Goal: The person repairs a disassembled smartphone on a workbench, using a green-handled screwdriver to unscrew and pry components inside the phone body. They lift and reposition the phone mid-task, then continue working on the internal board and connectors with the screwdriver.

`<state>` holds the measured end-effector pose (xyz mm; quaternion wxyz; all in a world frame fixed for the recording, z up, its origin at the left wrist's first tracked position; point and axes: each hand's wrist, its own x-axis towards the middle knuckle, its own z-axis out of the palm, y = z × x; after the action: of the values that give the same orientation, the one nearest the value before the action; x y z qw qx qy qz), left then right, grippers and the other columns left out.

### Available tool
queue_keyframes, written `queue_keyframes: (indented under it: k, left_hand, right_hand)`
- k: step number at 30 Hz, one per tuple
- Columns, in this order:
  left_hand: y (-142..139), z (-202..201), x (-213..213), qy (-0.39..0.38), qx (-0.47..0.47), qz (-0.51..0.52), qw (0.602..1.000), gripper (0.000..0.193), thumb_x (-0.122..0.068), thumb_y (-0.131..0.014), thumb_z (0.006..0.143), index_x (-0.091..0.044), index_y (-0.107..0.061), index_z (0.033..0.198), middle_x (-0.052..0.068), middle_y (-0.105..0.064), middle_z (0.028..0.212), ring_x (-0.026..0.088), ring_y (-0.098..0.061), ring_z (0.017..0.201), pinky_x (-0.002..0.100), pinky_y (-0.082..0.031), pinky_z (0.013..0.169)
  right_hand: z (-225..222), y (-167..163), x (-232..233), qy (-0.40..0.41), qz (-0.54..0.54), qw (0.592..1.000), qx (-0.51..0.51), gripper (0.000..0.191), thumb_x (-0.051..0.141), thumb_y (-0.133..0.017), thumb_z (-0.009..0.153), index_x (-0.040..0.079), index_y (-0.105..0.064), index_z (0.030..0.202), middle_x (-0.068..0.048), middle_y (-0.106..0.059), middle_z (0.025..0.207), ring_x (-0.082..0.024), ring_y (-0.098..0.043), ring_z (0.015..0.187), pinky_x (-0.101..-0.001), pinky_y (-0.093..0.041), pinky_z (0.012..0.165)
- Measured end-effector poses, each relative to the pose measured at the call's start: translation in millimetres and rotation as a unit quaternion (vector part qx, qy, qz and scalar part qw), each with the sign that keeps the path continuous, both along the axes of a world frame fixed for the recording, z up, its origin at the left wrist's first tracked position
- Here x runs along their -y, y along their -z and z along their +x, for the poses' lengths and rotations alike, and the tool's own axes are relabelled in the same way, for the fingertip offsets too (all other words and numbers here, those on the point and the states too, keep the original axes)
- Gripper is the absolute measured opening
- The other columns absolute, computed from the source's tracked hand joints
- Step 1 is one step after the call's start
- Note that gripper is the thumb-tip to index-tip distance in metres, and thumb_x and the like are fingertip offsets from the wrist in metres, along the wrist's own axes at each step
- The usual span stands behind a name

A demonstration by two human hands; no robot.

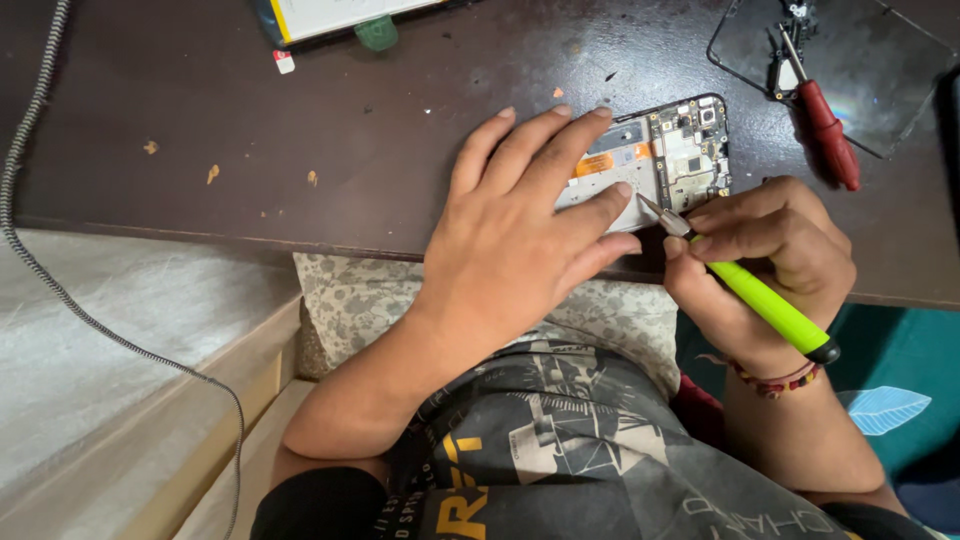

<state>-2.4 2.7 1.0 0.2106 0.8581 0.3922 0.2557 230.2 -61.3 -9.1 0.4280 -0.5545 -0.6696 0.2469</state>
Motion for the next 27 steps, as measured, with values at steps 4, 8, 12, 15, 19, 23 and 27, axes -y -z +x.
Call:
queue_keyframes:
  k: [4, 8, 12, 15, 19, 23, 27]
  left_hand:
    - [-0.2, 0.0, -0.7, 0.000, 0.005, -0.001, 1.000, 0.037, -0.043, -0.078, 0.093, -0.015, -0.078, 0.118, 0.011, -0.053, 0.151, 0.030, -0.045, 0.142, 0.052, -0.029, 0.125]
    - [0.1, 0.0, -1.5, 0.002, 0.009, -0.004, 1.000, 0.037, -0.042, -0.079, 0.093, -0.015, -0.078, 0.118, 0.011, -0.053, 0.150, 0.029, -0.046, 0.142, 0.052, -0.029, 0.125]
    - [0.1, -0.1, -1.2, 0.003, 0.011, -0.007, 1.000, 0.036, -0.042, -0.079, 0.093, -0.015, -0.078, 0.117, 0.011, -0.053, 0.150, 0.029, -0.046, 0.142, 0.052, -0.029, 0.125]
    - [0.2, -0.3, -0.6, 0.002, 0.009, -0.002, 1.000, 0.037, -0.043, -0.079, 0.094, -0.016, -0.078, 0.119, 0.010, -0.053, 0.150, 0.029, -0.046, 0.142, 0.052, -0.029, 0.125]
    - [1.1, -0.1, -0.7, 0.004, 0.012, -0.001, 1.000, 0.037, -0.043, -0.079, 0.094, -0.015, -0.078, 0.119, 0.011, -0.053, 0.150, 0.029, -0.046, 0.142, 0.052, -0.029, 0.125]
    - [1.4, -0.5, -0.5, 0.003, 0.013, -0.002, 1.000, 0.037, -0.043, -0.079, 0.094, -0.015, -0.078, 0.118, 0.011, -0.053, 0.150, 0.029, -0.046, 0.142, 0.052, -0.029, 0.125]
    - [1.3, -0.7, -0.8, 0.005, 0.012, -0.001, 1.000, 0.036, -0.042, -0.079, 0.093, -0.015, -0.078, 0.117, 0.010, -0.053, 0.149, 0.029, -0.046, 0.141, 0.052, -0.029, 0.125]
  right_hand:
    - [-0.1, -0.5, -1.5, 0.002, -0.003, 1.000, 0.003, 0.023, -0.001, -0.085, 0.089, 0.003, -0.063, 0.093, -0.014, -0.068, 0.096, -0.017, -0.071, 0.086, -0.0251, -0.057, 0.078]
    - [-3.1, -1.0, -0.9, 0.013, 0.000, 1.000, 0.022, 0.024, -0.002, -0.086, 0.088, 0.002, -0.062, 0.092, -0.015, -0.069, 0.097, -0.017, -0.070, 0.085, -0.0250, -0.056, 0.077]
    - [-2.8, -0.6, -1.4, 0.016, -0.010, 1.000, 0.002, 0.025, -0.003, -0.085, 0.089, 0.002, -0.061, 0.093, -0.014, -0.068, 0.097, -0.016, -0.069, 0.085, -0.0246, -0.056, 0.078]
    - [1.2, -1.0, -1.6, 0.007, -0.024, 1.000, -0.015, 0.025, -0.003, -0.084, 0.090, 0.003, -0.060, 0.092, -0.013, -0.068, 0.097, -0.015, -0.069, 0.086, -0.0239, -0.056, 0.079]
    - [3.1, -0.1, -0.5, 0.007, -0.029, 0.999, -0.020, 0.025, -0.003, -0.085, 0.090, 0.003, -0.060, 0.090, -0.012, -0.068, 0.096, -0.015, -0.069, 0.085, -0.0237, -0.056, 0.079]
    - [0.8, 1.3, -0.2, 0.018, -0.026, 0.999, -0.011, 0.025, -0.003, -0.085, 0.090, 0.003, -0.061, 0.093, -0.012, -0.067, 0.096, -0.015, -0.069, 0.085, -0.0233, -0.055, 0.079]
    - [-1.2, 2.0, -1.2, 0.021, -0.020, 1.000, -0.009, 0.025, -0.003, -0.085, 0.091, 0.002, -0.061, 0.094, -0.013, -0.068, 0.097, -0.015, -0.069, 0.087, -0.0238, -0.056, 0.080]
